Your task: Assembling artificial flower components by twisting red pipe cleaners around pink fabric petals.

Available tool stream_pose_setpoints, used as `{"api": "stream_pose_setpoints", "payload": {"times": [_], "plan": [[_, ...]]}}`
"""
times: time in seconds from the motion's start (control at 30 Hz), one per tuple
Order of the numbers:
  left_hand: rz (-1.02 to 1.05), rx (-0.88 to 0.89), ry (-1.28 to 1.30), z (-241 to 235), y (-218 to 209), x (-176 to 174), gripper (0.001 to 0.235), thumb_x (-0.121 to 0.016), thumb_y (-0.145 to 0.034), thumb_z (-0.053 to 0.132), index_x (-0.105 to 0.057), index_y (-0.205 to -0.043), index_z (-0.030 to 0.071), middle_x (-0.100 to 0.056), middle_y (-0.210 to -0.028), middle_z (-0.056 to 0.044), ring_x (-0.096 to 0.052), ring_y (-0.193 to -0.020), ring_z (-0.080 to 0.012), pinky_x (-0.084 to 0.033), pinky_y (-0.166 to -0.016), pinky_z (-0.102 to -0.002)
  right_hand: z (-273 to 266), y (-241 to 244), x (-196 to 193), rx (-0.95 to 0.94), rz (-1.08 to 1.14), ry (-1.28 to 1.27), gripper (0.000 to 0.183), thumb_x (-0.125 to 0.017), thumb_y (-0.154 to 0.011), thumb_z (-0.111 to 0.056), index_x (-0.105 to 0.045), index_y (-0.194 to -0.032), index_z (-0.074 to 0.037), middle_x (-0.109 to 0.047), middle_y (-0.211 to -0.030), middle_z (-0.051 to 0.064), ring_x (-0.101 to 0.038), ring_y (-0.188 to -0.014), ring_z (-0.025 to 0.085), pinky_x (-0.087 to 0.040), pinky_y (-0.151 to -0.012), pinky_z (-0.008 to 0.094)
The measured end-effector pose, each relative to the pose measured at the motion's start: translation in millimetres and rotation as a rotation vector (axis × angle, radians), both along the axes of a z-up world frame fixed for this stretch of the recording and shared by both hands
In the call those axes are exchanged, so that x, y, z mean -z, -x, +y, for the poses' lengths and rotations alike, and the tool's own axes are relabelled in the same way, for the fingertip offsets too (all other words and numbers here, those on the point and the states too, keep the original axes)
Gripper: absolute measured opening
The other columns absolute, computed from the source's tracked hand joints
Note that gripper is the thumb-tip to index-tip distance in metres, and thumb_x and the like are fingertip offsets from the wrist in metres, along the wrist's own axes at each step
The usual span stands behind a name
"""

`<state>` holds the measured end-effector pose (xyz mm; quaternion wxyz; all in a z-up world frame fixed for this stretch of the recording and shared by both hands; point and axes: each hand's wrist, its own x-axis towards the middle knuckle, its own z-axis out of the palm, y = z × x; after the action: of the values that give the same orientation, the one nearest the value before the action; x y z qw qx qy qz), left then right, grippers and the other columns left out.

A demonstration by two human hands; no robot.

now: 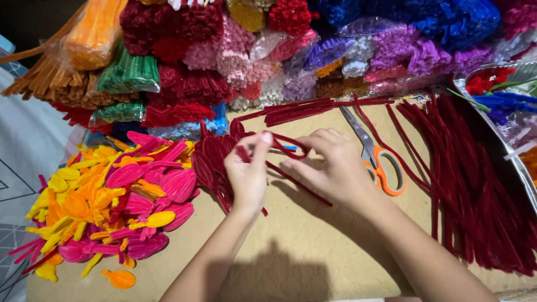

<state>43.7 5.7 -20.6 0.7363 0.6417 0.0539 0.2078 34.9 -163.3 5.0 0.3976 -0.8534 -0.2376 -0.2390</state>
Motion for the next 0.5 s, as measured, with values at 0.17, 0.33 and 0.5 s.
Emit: {"api": "stream_pose_setpoints", "payload": {"times": [0.17, 0.33, 0.5], "plan": [[0.035, -0.075, 0.160, 3, -5, 8, 0.012, -0.075, -0.093, 0.014, -0.077, -0.101, 0.005, -0.064, -0.069, 0.002, -0.042, -0.045, -0.0004, -0.035, -0.045, -0.016, -3, -9, 25, 0.072, -0.301, 0.162, 0.025, -0.076, -0.095, -0.030, -0.074, -0.106, -0.007, -0.065, -0.088, 0.005, -0.062, -0.079, 0.025, -0.050, -0.073, 0.036], [0.015, -0.063, 0.130, 5, -7, 13, 0.012, -0.078, -0.092, 0.014, -0.077, -0.100, 0.004, -0.067, -0.070, -0.001, -0.044, -0.045, -0.0010, -0.036, -0.045, -0.016, -3, -8, 24, 0.141, -0.372, 0.184, 0.032, -0.080, -0.091, -0.026, -0.073, -0.115, -0.007, -0.066, -0.094, 0.005, -0.063, -0.084, 0.024, -0.052, -0.075, 0.035], [-0.042, -0.099, 0.088, 4, -10, 17, 0.012, -0.079, -0.091, 0.014, -0.077, -0.099, 0.005, -0.066, -0.068, 0.003, -0.047, -0.047, 0.0007, -0.041, -0.045, -0.015, -1, -1, 22, 0.093, -0.209, 0.113, 0.015, -0.073, -0.096, -0.024, -0.076, -0.106, -0.013, -0.068, -0.084, 0.000, -0.066, -0.078, 0.021, -0.049, -0.076, 0.034]]}}
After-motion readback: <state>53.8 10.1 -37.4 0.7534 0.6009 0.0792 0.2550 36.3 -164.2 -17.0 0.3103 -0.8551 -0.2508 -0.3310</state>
